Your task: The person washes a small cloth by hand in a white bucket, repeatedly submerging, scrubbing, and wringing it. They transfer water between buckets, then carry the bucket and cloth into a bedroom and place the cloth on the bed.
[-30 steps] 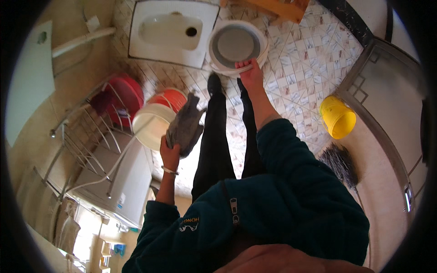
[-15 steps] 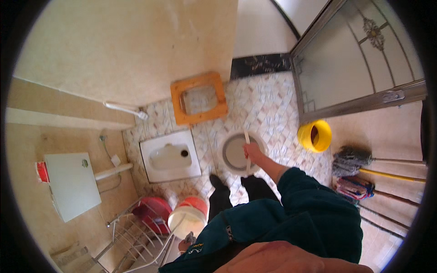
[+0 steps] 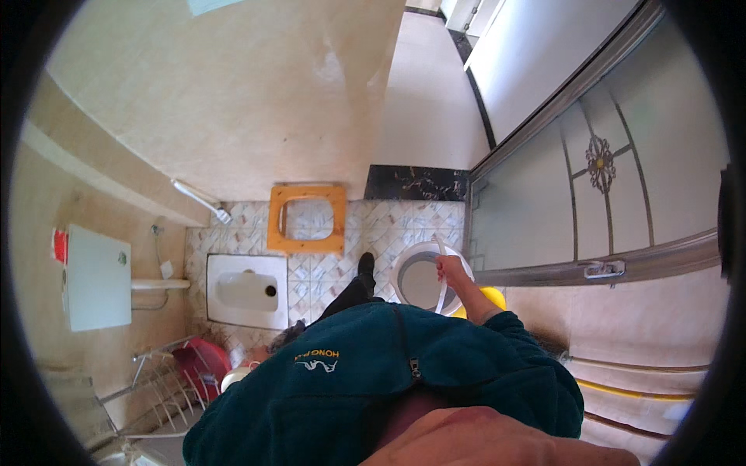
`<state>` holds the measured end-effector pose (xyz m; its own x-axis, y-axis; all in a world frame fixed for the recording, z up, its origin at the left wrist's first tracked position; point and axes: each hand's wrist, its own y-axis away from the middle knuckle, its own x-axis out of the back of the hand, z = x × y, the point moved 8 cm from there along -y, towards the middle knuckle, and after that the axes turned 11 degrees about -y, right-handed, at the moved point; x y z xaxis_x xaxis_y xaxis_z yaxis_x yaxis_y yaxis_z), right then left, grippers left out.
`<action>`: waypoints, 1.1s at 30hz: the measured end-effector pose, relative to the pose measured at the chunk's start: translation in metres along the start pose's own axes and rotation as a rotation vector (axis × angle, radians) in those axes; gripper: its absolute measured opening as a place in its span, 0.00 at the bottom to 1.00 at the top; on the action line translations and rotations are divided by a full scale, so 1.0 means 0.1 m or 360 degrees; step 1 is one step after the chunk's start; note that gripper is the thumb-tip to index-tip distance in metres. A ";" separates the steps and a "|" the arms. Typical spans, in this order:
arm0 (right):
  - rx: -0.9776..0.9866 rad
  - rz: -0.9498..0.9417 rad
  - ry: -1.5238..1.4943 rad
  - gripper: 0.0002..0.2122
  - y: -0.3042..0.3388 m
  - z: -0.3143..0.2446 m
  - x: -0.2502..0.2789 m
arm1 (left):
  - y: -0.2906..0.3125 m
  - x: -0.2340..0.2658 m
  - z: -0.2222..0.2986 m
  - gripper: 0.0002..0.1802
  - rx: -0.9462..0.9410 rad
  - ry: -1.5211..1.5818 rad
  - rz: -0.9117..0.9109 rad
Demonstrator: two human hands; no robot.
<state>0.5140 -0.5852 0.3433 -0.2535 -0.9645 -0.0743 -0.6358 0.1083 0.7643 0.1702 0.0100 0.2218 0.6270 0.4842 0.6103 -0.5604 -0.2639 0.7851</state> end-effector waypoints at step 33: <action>0.0131 -0.0321 0.0001 0.09 -4.17 -6.20 -0.63 | -2.61 3.37 6.26 0.22 -0.0078 -0.0169 -0.0066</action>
<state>1.2473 -0.7192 0.4265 -0.1148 -0.9688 -0.2198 -0.7307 -0.0675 0.6793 0.8665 -0.2796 0.2887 0.7024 0.4022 0.5872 -0.5569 -0.2031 0.8053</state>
